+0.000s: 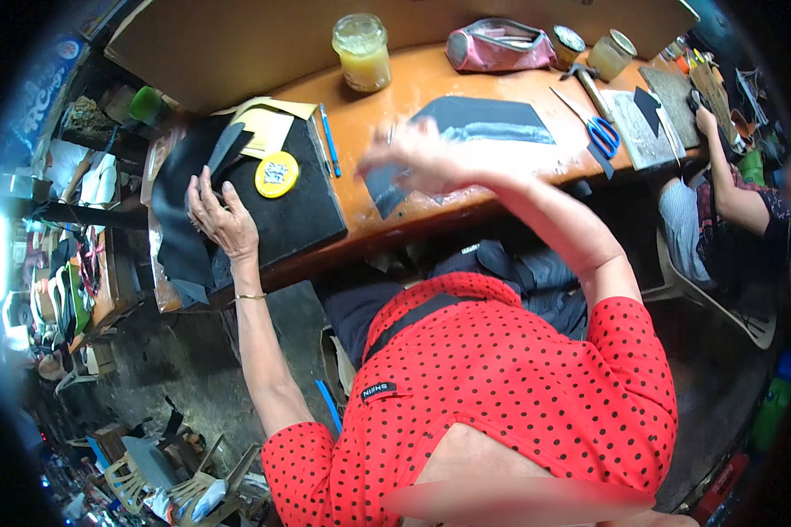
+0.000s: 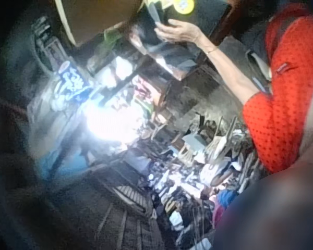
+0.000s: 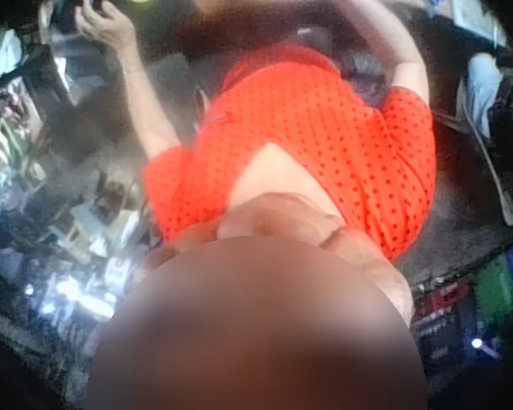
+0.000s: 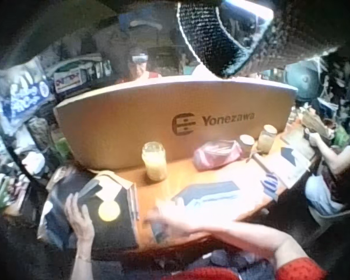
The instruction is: The person repeatedly applies a yellow paste from a jar onto a black rubber sole piece using a small brush, then sets the piece aside. The process is repeated on multiple sole pieces at a workbench in a shoe workshop.
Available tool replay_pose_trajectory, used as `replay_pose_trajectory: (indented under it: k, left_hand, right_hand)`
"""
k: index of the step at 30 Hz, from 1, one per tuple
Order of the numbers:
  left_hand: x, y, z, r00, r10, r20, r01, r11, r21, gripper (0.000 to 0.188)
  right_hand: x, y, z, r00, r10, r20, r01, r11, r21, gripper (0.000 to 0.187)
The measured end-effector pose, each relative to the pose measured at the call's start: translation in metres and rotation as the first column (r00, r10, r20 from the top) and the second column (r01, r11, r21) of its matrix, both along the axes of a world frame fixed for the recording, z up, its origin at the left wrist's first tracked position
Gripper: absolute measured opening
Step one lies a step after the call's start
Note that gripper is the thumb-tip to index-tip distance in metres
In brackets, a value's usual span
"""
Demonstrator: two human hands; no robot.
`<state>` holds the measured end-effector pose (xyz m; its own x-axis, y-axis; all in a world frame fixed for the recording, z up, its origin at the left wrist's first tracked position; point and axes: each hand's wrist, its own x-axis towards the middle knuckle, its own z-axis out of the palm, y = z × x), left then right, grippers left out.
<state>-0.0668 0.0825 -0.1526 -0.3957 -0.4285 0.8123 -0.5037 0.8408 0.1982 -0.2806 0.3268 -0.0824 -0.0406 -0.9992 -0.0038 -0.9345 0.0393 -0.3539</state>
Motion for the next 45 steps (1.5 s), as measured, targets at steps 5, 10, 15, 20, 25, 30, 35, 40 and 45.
replay_pose_trajectory:
  k: [5, 10, 15, 20, 25, 30, 35, 40, 45]
  left_hand:
    - [-0.001, -0.001, 0.000, 1.000, 0.019, 0.011, -0.019, 1.000, -0.014, 0.038]
    - [0.000, -0.002, 0.000, 1.000, 0.018, -0.015, -0.018, 1.000, 0.023, 0.038]
    - [0.000, -0.003, 0.002, 0.999, 0.015, -0.028, -0.013, 0.998, 0.068, 0.038]
    - [-0.001, 0.000, 0.004, 0.999, 0.031, -0.036, -0.027, 0.994, 0.105, 0.038]
    - [-0.001, 0.000, 0.005, 1.000, 0.024, -0.014, -0.023, 0.996, 0.086, 0.036]
    - [0.000, -0.004, 0.001, 1.000, -0.004, -0.007, 0.005, 0.997, 0.072, 0.037]
    - [0.001, -0.004, -0.001, 1.000, -0.010, 0.011, 0.009, 0.998, 0.062, 0.038]
    - [0.001, -0.004, -0.003, 1.000, -0.018, 0.005, 0.018, 0.999, 0.048, 0.037]
    - [0.001, -0.006, -0.004, 1.000, -0.012, 0.021, 0.011, 0.999, 0.032, 0.037]
  right_hand:
    - [-0.087, -0.074, 0.060, 0.815, -0.370, -0.445, 0.245, 0.917, -0.314, 0.055]
    - [-0.111, -0.113, 0.053, 0.716, -0.331, -0.615, 0.398, 0.917, -0.031, 0.071]
    - [-0.116, -0.118, 0.059, 0.783, -0.366, -0.503, 0.488, 0.863, 0.132, 0.088]
    - [-0.110, -0.107, 0.108, 0.758, -0.533, -0.377, 0.386, 0.832, -0.399, 0.056]
    - [-0.070, -0.075, 0.109, 0.748, -0.397, -0.531, 0.329, 0.918, -0.222, 0.088]
    - [-0.084, 0.018, 0.095, 0.985, -0.022, -0.169, -0.007, 0.986, -0.167, 0.035]
    - [-0.125, 0.098, 0.047, 0.797, -0.603, 0.033, 0.602, 0.790, -0.119, 0.034]
    - [-0.121, 0.133, -0.024, 0.611, -0.792, 0.012, 0.791, 0.610, -0.039, 0.043]
    - [-0.110, 0.137, -0.062, 0.589, -0.734, -0.337, 0.784, 0.620, 0.018, 0.053]
